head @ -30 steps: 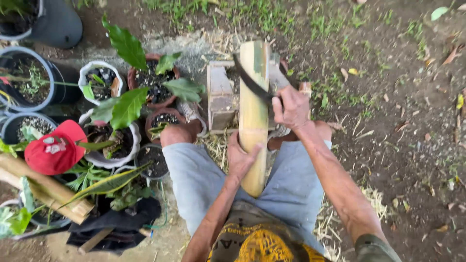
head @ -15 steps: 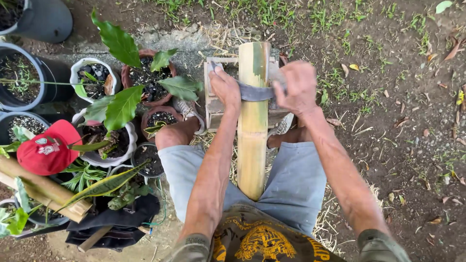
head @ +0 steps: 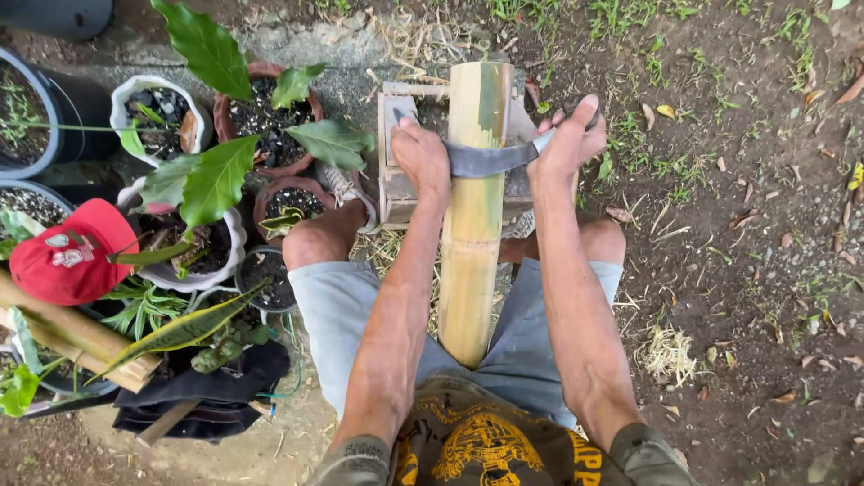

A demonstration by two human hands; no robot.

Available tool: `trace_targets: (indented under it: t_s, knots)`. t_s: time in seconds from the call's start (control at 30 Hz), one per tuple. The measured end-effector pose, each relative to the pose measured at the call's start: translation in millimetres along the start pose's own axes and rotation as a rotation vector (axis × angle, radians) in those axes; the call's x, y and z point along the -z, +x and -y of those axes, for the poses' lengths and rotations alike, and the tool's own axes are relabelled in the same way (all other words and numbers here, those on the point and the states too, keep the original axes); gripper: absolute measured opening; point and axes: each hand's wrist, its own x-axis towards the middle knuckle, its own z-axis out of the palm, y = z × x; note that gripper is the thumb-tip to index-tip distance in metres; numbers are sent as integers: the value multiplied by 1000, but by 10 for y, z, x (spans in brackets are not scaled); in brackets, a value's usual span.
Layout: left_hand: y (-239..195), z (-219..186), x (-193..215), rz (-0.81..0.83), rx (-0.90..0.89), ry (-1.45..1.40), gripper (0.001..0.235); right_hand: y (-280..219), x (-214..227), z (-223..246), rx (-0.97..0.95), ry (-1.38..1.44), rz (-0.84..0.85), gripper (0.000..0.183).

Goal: The recorder uses a sickle to scrape and clean the outer surface of a bamboo stalk.

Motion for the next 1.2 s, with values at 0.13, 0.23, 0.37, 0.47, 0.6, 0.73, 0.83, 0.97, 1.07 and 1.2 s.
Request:
trace_targets:
  t_s: [0.13,0.23,0.37,0.47,0.6,0.73,0.83,0.97,1.07,1.2]
  knots:
    - [153,-71,-86,26,41,34,43,80,-75,-77,-4,-27,-41,36]
    - [216,-69,-171,-43,-9,5,39,134,-166,-35,-8,-79,-56,33]
    - [232,-24,-234,-41,53,-98,39,303,-219,-60,63,-145,-56,32]
    - [380,-52,-346,-74,53,-104,39,451,-269,-139,108,-174,-14,32]
    - [718,-197,-672,0,108,-196,41,999,-521,-366,229,-59,143,29]
    - [999,-255,-937,-103,-1,-217,31,1229,-589,-438,184,-34,67,30]
    - [836,-477,-731,-34,-149,-37,28,1168,-598,-401,76,-25,-47,32]
    - [367,-497,-335,65,22,-154,36,781,-329,-227,86,-69,3,30]
    - [46,-468,-8,78,121,-126,35,419,-29,-167,42,-120,21,29]
    - [-190,-114,131,-10,52,-82,35,106,148,-86,-39,-186,-29,29]
